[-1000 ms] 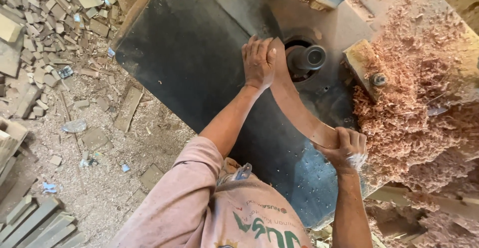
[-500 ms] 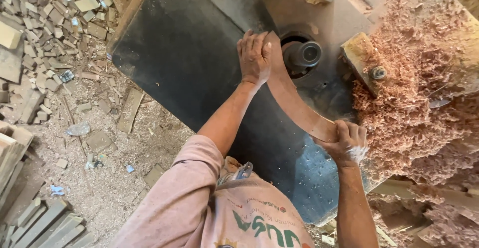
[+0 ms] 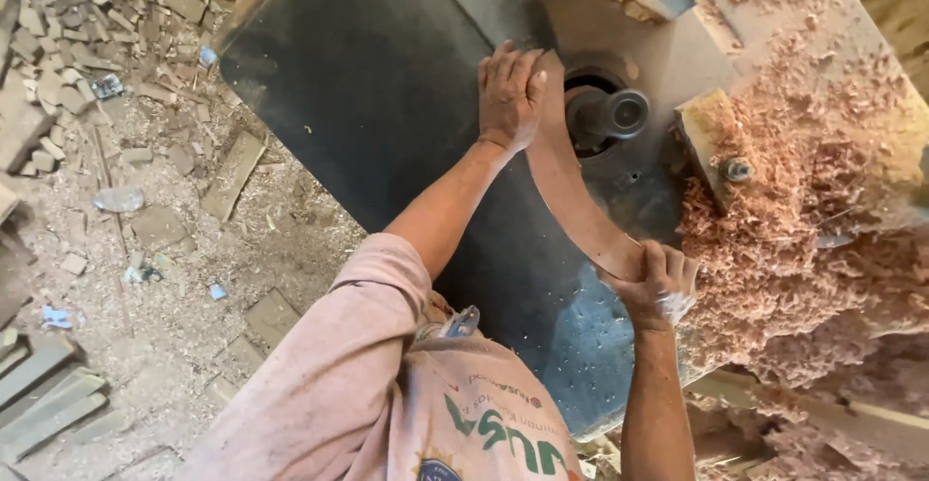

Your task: The person uses a spindle shaper to smooth and shape a curved wooden piece. They repeatedly guide the wood against the rotating cutter, flipping the piece to work both sides and edges. The person inspects the wood between passes to check the finish.

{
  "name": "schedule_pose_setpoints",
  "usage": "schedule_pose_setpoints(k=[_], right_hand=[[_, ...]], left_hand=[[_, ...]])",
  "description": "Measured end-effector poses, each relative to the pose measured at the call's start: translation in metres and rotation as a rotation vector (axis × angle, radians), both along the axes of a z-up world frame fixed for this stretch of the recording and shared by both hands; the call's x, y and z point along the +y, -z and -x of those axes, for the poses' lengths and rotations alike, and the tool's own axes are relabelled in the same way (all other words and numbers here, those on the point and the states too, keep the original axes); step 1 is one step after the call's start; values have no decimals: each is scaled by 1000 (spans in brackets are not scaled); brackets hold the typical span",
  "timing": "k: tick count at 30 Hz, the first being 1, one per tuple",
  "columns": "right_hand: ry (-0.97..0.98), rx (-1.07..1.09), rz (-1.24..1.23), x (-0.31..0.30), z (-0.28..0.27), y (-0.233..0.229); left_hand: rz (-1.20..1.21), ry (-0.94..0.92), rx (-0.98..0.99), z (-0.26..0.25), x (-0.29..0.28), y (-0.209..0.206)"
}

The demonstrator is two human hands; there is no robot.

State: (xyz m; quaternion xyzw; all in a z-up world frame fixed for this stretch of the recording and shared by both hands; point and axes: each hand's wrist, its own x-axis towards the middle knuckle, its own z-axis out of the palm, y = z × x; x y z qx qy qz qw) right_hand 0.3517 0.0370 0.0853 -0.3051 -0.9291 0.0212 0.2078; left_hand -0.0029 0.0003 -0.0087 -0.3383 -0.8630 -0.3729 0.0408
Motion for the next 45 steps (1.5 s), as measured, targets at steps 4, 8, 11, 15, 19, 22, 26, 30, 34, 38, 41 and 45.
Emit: schedule_pose_setpoints(k=[4, 8, 11, 15, 19, 22, 26, 30, 34, 38, 41, 45], right_hand=[[19, -16, -47, 4, -1, 8], [28, -38, -61, 6, 3, 9], [26, -27, -75, 7, 11, 1], [25, -33, -92, 9, 14, 2], [2, -5, -76, 11, 17, 3], [-5, -3, -64, 12, 19, 4], [3, -19, -70, 11, 22, 1], [-8, -5, -28, 12, 25, 3], [-32, 42, 2, 14, 34, -4], [-45, 30, 23, 15, 34, -5], [-21, 7, 11, 15, 34, -2], [-18, 10, 14, 16, 34, 2]], left_hand=[[10, 14, -12, 4, 4, -9], [-2, 12, -15, 9, 5, -8], [1, 10, -19, 11, 7, -2], [-6, 7, 2, 14, 7, -7], [10, 13, 0, 18, 8, -9], [13, 18, -6, 20, 9, -8], [-5, 20, 29, 23, 10, -4], [22, 3, 6, 26, 12, -8], [-11, 23, 35, 32, 13, -9], [-15, 17, 44, 33, 13, -9], [-11, 13, 48, 36, 14, -5], [-21, 24, 56, 37, 15, -6]])
